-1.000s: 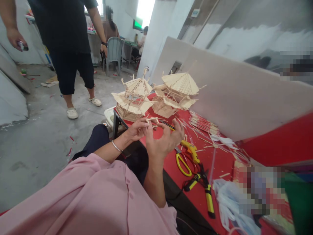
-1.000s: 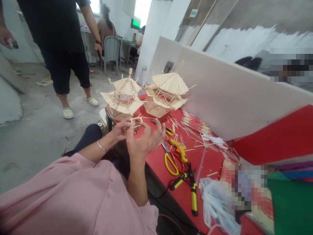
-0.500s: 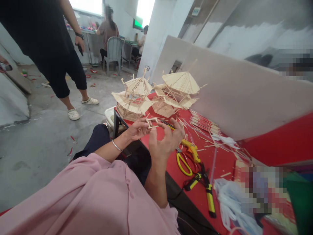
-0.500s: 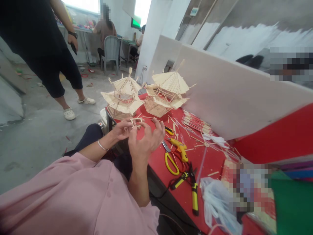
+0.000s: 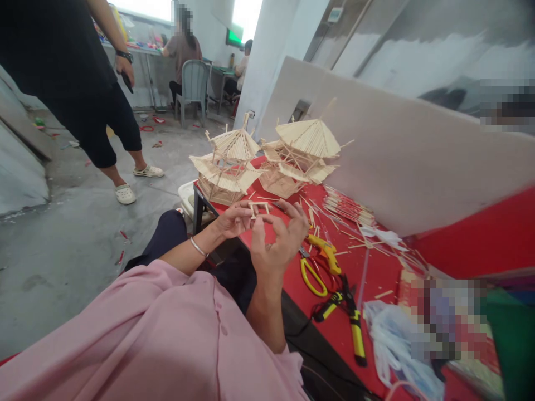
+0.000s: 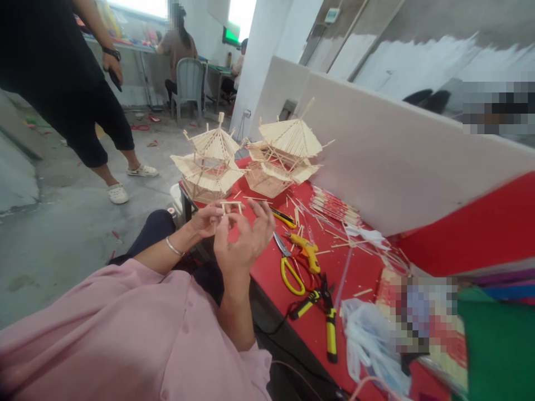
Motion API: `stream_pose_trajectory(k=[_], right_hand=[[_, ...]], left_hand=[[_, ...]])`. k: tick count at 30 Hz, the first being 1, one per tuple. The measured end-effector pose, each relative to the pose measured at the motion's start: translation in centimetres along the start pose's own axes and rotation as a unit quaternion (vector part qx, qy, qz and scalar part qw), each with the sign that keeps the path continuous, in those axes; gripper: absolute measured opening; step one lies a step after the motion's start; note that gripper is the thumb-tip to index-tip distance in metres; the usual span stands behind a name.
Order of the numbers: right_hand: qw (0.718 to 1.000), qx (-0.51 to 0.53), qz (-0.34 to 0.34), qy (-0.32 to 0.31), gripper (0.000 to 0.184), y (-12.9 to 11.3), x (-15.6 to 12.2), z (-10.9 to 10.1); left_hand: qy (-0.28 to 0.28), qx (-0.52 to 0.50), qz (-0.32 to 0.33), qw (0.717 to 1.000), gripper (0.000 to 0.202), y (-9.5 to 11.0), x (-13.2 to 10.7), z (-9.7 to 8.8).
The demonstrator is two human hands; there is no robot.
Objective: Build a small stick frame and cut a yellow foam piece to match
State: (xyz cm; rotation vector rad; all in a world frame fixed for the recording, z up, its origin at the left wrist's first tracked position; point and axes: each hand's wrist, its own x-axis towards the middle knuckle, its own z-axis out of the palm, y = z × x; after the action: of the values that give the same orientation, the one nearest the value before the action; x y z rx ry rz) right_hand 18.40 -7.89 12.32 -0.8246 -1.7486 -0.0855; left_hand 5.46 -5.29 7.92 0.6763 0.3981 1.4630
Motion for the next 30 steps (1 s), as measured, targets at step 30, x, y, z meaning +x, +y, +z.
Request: stream_pose_trajectory(k=[30], right_hand=[[0.808,0.507,0.282,-0.102,0.063,4.5,-1.5,3.8]], left_hand=[[0.001,-0.060,-0.029,0.998,0.020,0.0,-0.1,0.4]])
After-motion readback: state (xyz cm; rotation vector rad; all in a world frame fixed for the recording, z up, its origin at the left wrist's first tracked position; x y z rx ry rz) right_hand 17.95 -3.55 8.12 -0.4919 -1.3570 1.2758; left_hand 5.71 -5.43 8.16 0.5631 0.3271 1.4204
